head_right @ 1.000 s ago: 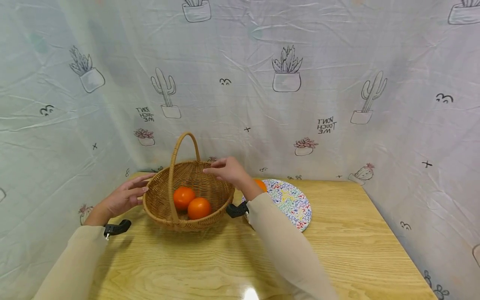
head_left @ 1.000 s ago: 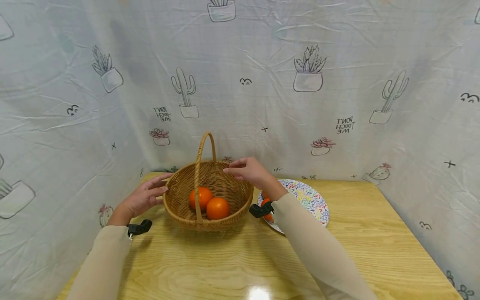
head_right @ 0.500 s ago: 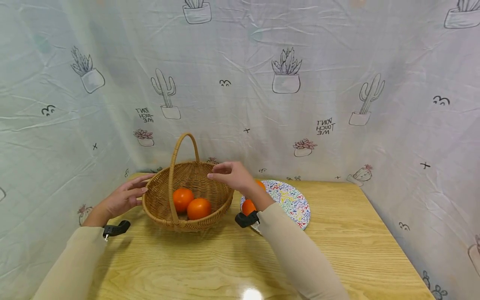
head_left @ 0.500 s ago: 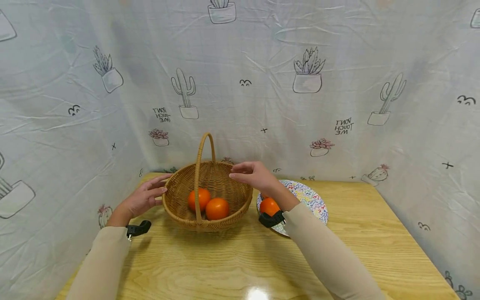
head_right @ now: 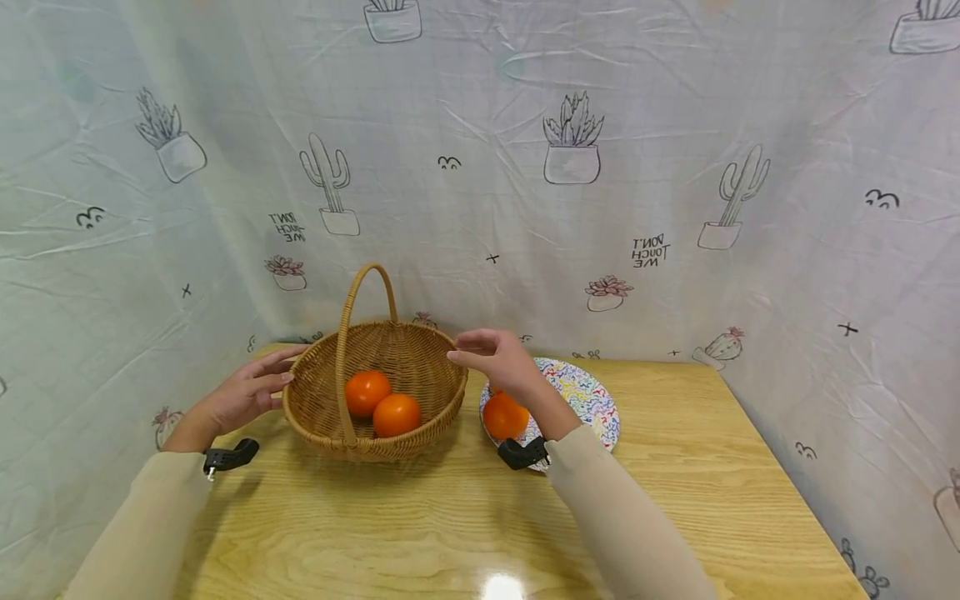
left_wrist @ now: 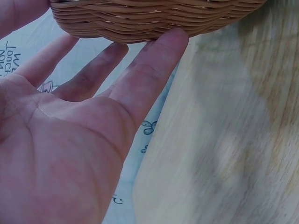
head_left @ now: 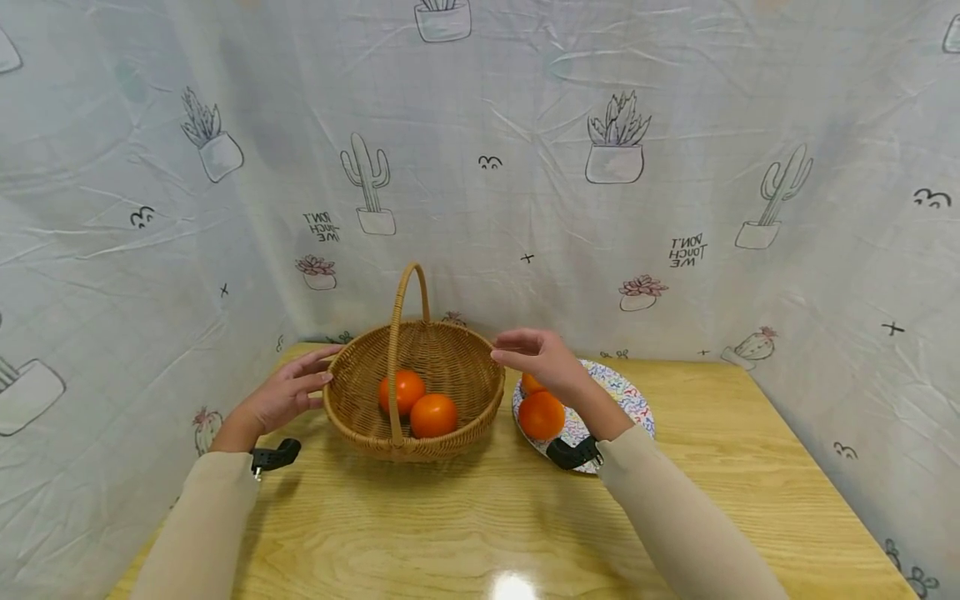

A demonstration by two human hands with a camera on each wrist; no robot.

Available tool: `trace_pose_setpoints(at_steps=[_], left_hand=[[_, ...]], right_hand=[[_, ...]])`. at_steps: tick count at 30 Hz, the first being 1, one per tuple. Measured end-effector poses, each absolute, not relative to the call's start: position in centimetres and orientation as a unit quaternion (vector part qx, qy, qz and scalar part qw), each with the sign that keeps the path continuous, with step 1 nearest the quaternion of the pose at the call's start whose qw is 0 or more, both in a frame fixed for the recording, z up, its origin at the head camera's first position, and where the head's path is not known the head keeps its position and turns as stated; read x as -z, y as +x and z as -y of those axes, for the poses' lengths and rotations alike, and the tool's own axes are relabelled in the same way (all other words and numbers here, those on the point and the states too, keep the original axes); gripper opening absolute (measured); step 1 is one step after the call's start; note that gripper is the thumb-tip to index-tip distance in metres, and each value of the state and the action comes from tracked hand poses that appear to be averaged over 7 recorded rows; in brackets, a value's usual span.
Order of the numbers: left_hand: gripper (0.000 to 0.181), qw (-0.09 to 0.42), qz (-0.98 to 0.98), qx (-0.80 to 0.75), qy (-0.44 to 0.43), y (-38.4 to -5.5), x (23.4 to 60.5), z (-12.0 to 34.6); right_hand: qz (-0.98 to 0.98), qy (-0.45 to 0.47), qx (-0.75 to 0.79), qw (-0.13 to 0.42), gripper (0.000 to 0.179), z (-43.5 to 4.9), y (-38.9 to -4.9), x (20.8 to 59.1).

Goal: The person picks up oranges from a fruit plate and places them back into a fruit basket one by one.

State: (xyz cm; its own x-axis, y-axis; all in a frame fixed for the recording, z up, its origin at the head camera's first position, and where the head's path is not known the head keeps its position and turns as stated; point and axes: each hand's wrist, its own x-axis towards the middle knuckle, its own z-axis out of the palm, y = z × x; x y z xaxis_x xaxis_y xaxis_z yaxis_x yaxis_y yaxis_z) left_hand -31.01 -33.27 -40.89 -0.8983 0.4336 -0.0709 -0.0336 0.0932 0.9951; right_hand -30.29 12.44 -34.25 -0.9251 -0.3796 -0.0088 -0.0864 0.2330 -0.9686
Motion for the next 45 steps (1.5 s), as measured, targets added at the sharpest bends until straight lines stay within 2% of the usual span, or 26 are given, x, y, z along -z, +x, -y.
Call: trace_pose_setpoints(at_steps=[13,29,38,45], left_hand=[[0.061,0.182,-0.713,-0.663,0.14,-31.2,40.5,33.2],[0.062,0.184,-0.715,-0.658,0.147,-31.3,40.6,33.4],[0.061,0.181,-0.723,-0.653,0.137,-31.4,40.5,33.3],[0.062,0.182,-0.723,-0.651,0.14,-31.4,40.5,33.3]], right_hand=[[-0.798,-0.102,0.589,0.075,0.05,-15.8,-29.0,35.8],[-0.803,-0.041,0.595,0.001,0.057,-17.3,-27.2,40.6],[-0.844,0.017,0.53,-0.077,0.064,-17.2,-26.5,42.6],[-0.879,0.062,0.468,-0.061,0.075,-16.3,-26.0,43.8]])
